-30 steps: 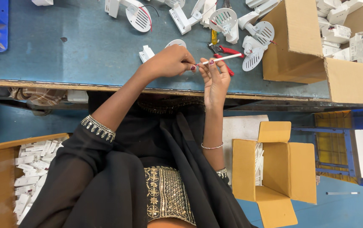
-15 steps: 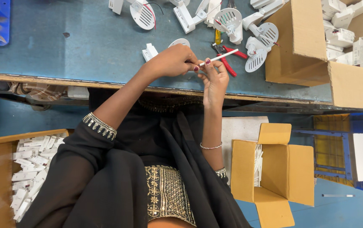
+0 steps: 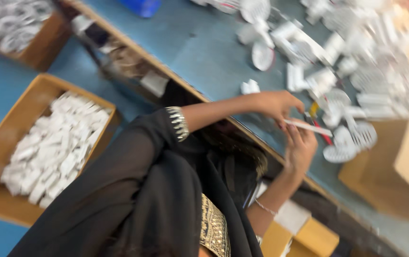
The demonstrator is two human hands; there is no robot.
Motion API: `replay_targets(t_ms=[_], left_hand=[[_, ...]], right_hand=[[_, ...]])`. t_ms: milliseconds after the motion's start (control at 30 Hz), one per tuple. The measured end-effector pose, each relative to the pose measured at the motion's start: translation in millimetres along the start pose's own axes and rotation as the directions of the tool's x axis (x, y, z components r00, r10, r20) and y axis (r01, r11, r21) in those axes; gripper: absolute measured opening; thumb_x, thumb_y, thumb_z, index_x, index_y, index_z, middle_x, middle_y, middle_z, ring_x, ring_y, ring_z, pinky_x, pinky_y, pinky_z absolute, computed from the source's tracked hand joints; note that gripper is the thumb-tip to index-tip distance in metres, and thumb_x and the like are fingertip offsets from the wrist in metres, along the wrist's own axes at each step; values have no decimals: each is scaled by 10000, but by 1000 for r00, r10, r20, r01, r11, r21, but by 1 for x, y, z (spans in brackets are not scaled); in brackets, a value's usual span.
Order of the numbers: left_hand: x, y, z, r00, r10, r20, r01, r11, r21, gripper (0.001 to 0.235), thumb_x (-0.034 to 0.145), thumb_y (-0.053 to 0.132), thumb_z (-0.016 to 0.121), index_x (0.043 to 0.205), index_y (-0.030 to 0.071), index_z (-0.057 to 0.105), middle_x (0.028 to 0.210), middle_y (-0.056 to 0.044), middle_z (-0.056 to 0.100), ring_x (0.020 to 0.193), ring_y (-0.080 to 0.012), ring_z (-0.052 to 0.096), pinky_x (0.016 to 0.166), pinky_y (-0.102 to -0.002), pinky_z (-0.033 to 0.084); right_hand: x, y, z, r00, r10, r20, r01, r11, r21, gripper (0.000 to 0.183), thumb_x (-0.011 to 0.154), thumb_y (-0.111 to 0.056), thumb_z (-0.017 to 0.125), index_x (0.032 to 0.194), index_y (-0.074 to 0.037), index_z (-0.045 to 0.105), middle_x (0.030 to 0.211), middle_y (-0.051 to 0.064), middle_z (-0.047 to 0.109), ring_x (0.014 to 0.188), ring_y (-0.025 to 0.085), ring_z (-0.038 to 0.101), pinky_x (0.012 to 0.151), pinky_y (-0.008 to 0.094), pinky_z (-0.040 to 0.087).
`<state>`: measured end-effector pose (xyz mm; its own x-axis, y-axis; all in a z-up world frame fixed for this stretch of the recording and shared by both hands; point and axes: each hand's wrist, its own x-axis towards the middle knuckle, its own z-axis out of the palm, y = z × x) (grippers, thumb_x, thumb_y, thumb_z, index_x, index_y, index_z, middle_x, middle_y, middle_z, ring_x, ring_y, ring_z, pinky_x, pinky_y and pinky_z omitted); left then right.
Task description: The person assembles white plastic electronic components at a workbench. They insert small white cylindrical parts into the components, use pliers to trim wires, and place the finished units into a cardboard box.
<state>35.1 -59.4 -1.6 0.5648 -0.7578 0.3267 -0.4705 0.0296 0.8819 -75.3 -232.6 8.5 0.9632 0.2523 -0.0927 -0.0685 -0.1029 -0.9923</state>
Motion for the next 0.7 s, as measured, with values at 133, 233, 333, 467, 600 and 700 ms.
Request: replay_targets(t_ms=[133,233,333,467,600,700], left_hand=[[18,-30,-15,996,-88,-24,80,969,-235,731,783,243,888,1377,1,539,1158,-198,731,1050,-235,734,893,-357,587],[24,-39,-21,991,-137,1,126,907,-401,671,840,276,841,1390,9,563,1352,-234,658,1235,-286,663,1002,-376,545],[21,-34,-23,991,-135,14,128,898,-422,603,867,242,818,1371,5,588,1383,-213,636,1285,-273,619,1042,-370,508],[7,-21,-24,984,92,-154,-161,831,-532,425,928,165,732,1319,12,669,1370,-188,711,1278,-283,682,1098,-385,540],[-10,-17,-22,758,348,-551,-181,925,335,293,870,103,720,1162,88,704,1206,-88,747,1151,-241,703,1021,-362,538],[-17,-21,-23,783,121,-610,140,922,362,344,855,316,700,1119,96,695,1016,-176,732,944,-385,689,825,-475,530]], right_hand=[[7,15,-13,990,134,41,-124,972,-198,230,982,-34,698,1189,43,632,1124,124,683,1023,191,695,949,323,588],[9,37,-18,988,157,-8,-154,960,-235,229,979,-28,695,1186,45,629,1129,130,682,1026,195,695,953,324,589],[15,52,-16,987,157,-38,-162,963,-217,227,977,-21,693,1183,48,626,1135,135,682,1029,198,695,958,325,589],[15,50,-17,990,137,-36,-141,982,-127,225,974,-12,690,1179,51,622,1142,142,681,1033,203,694,964,327,590],[19,38,-11,995,96,-13,-95,994,45,223,971,-4,687,1175,54,618,1149,149,680,1037,207,693,971,328,591],[26,33,0,999,52,-9,-49,974,221,222,968,3,685,1172,56,615,1155,154,680,1040,211,693,975,329,591]])
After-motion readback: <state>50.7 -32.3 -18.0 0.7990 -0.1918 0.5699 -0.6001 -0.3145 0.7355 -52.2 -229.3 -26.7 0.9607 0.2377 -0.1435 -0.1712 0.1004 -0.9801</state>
